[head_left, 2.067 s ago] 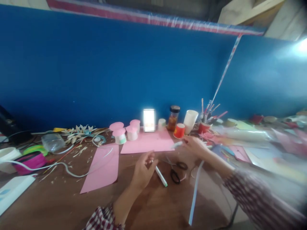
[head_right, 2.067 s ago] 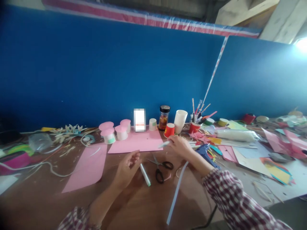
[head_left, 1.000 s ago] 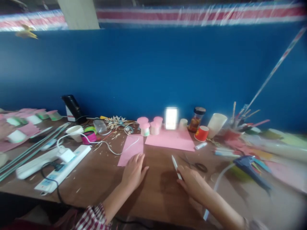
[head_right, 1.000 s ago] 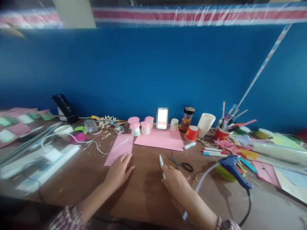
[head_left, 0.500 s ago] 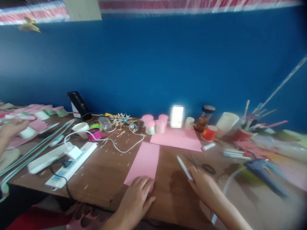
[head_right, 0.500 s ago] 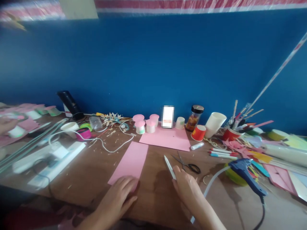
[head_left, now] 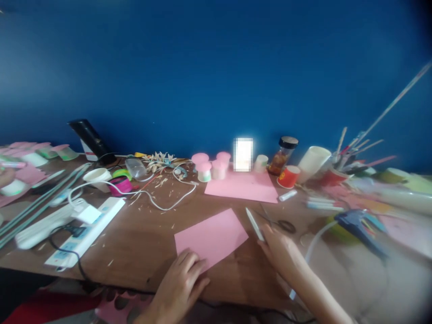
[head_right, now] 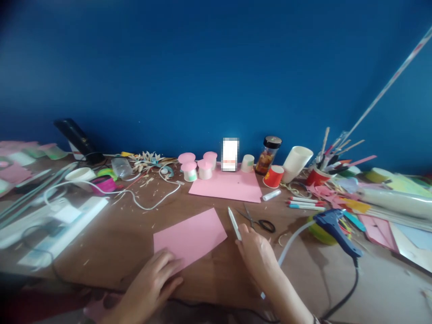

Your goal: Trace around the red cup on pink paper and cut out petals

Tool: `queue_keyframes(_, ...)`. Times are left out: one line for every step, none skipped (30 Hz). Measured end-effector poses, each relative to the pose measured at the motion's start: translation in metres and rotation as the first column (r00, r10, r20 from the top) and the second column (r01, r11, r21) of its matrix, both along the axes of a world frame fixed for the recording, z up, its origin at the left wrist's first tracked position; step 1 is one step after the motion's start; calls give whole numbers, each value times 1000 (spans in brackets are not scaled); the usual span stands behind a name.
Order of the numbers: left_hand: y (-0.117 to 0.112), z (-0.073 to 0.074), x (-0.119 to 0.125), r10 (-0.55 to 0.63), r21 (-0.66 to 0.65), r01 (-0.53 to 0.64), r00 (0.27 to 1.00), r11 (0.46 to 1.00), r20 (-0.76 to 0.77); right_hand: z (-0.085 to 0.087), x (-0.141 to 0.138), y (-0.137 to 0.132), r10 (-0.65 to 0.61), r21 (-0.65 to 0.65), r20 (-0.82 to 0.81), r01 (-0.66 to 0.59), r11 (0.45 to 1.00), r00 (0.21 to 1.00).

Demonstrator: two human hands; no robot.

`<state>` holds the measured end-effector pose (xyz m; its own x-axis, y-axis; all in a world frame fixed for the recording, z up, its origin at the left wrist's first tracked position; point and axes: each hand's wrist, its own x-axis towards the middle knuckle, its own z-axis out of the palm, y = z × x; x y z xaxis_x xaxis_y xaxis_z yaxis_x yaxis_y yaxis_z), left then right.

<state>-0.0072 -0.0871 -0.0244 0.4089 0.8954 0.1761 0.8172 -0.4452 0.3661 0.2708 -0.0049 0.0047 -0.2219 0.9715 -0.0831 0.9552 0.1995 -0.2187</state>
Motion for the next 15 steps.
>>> queue_keyframes(3, 0, 1, -6, 11, 6, 1000, 1000, -1, 1, 1, 0, -1, 2, -8, 1, 1000, 1000)
queue_keyframes(6, 0, 2, -12, 20, 12, 1000, 1000, -5, 1, 2, -1, 2, 14, -19, -2, 1000, 1000)
queue_keyframes(10, 0, 3, -18, 32, 18, 1000, 999, -11, 1, 4, -1, 5, 29, -30, -4, 1000, 1000)
queue_keyframes(14, 0, 4, -22, 42, 22, 1000, 999, -19, 1, 7, -2, 6, 47, -41, -4, 999, 999)
queue_keyframes(17, 1, 4, -26, 51, 27, 999, 998, -30, 0, 11, -3, 5, 62, -49, -2, 998, 999)
queue_keyframes(20, 1, 5, -29, 62, 32, 999, 998, -40, 0, 15, -4, 7, 72, -55, -3, 997, 998)
queue_keyframes(23, 2, 6, -32, 77, 35, 998, 996, -51, -1, 19, -5, 6, 74, -59, -2, 997, 998)
queue_keyframes(26, 3, 5, -32, 94, 38, 998, 995, -62, -2, 23, -7, 3, 72, -63, 2, 997, 998)
queue_keyframes(29, 4, 4, -31, 112, 39, 997, 993, -73, -3, 27, -9, 3, 67, -67, 1, 998, 998)
queue_keyframes(31, 5, 2, -22, 130, 33, 996, 991, -85, -4, 30, -11, 10, 62, -74, -6, 998, 997)
queue_keyframes(33, 6, -1, -1, 145, 15, 995, 989, -97, -5, 32, -14, 24, 61, -79, -19, 998, 997)
queue_keyframes(35, 7, -6, 28, 153, -11, 994, 988, -109, -5, 32, -17, 47, 67, -82, -41, 997, 996)
queue_keyframes(37, 8, -11, 73, 161, -54, 991, 986, -116, -5, 32, -20, 81, 75, -83, -75, 994, 993)
queue_keyframes(37, 8, -16, 121, 148, -103, 985, 984, -122, -5, 29, -23, 125, 84, -84, -118, 989, 989)
queue_keyframes(38, 9, -21, 152, 130, -136, 980, 982, -126, -4, 26, -26, 171, 94, -84, -163, 982, 982)
